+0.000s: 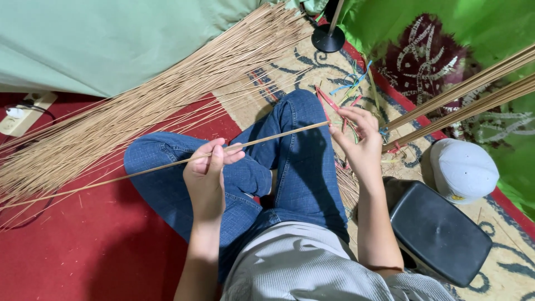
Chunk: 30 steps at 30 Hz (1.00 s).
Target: The person is bundling thin wooden sticks with ribbon and weaving them together to form a mat or screen while sitting on the floor.
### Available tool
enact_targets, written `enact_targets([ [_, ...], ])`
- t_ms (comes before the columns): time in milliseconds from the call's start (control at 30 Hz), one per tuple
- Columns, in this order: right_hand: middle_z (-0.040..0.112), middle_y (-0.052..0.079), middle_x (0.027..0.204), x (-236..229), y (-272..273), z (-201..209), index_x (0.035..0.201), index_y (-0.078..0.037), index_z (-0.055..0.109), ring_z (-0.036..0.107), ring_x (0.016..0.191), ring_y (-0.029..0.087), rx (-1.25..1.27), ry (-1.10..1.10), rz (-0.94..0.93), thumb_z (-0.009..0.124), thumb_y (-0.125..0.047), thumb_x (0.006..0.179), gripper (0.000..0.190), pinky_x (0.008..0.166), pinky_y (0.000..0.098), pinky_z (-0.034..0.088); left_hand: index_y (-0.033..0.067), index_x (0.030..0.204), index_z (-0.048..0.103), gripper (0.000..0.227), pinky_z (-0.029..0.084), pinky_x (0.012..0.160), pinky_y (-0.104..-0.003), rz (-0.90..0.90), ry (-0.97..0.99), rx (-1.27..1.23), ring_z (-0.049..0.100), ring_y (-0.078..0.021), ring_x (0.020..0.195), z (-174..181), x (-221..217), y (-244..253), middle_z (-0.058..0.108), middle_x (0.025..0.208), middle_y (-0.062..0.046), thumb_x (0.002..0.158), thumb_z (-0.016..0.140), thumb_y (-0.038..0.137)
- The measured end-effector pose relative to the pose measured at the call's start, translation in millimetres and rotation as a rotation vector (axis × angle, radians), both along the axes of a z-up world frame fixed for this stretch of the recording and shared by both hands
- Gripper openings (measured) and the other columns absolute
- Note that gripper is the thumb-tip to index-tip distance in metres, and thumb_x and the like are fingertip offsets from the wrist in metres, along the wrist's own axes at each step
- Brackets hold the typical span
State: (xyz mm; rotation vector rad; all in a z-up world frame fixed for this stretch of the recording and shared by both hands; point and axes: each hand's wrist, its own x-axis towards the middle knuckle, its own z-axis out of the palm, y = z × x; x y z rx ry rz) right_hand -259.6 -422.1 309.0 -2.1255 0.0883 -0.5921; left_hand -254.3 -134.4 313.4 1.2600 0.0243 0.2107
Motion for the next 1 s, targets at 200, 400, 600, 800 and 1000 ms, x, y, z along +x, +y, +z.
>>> enact_targets([
  [200,0.068,0.021,0.120,-6,31,0,0.116,0.003,0.071,0.062,0.115,0.026,0.594,-0.179,0.248,0.064,-0.024,0.101,0.032,0.099,0.0355,0.047,-0.0161,0.113,0.061,0.027,0.061,0.090,-0.051,-0.033,0.009,-0.011,0.075,-0.0452,0.093,-10,-2,-8,0.071,0.096,-0.040,0.102,0.057,0.008],
  [400,0.071,0.023,0.097,-5,40,-3,0.098,0.006,0.071,0.067,0.100,0.030,0.674,-0.252,0.182,0.062,-0.005,0.102,0.015,0.095,0.0401,0.052,-0.0152,0.109,0.062,0.021,0.062,0.086,-0.054,-0.035,-0.076,-0.011,0.075,-0.0465,0.089,-6,-6,-12,0.071,0.096,-0.039,0.101,0.057,0.004],
  [600,0.067,0.027,0.099,-7,35,-26,0.101,0.012,0.067,0.071,0.093,0.034,0.772,-0.286,0.185,0.072,0.008,0.089,0.014,0.091,0.0419,0.056,-0.0135,0.108,0.063,0.019,0.062,0.086,-0.052,-0.043,-0.113,0.003,0.076,-0.0450,0.088,-11,-3,-13,0.072,0.096,-0.038,0.101,0.058,0.004],
  [800,0.067,0.026,0.104,-9,37,-20,0.099,0.009,0.069,0.069,0.100,0.034,0.815,-0.296,0.184,0.062,-0.008,0.101,0.018,0.093,0.0423,0.053,-0.0132,0.107,0.063,0.019,0.062,0.086,-0.053,-0.058,-0.136,0.001,0.075,-0.0467,0.088,-15,-2,-11,0.072,0.096,-0.037,0.101,0.058,0.004],
  [1000,0.068,0.024,0.096,-6,40,-18,0.096,0.009,0.070,0.060,0.105,0.029,0.750,-0.366,0.173,0.063,-0.003,0.101,0.015,0.094,0.0393,0.052,-0.0136,0.105,0.062,0.018,0.063,0.085,-0.053,-0.052,-0.161,-0.002,0.075,-0.0462,0.087,-17,-1,-13,0.073,0.093,-0.037,0.101,0.059,0.004],
])
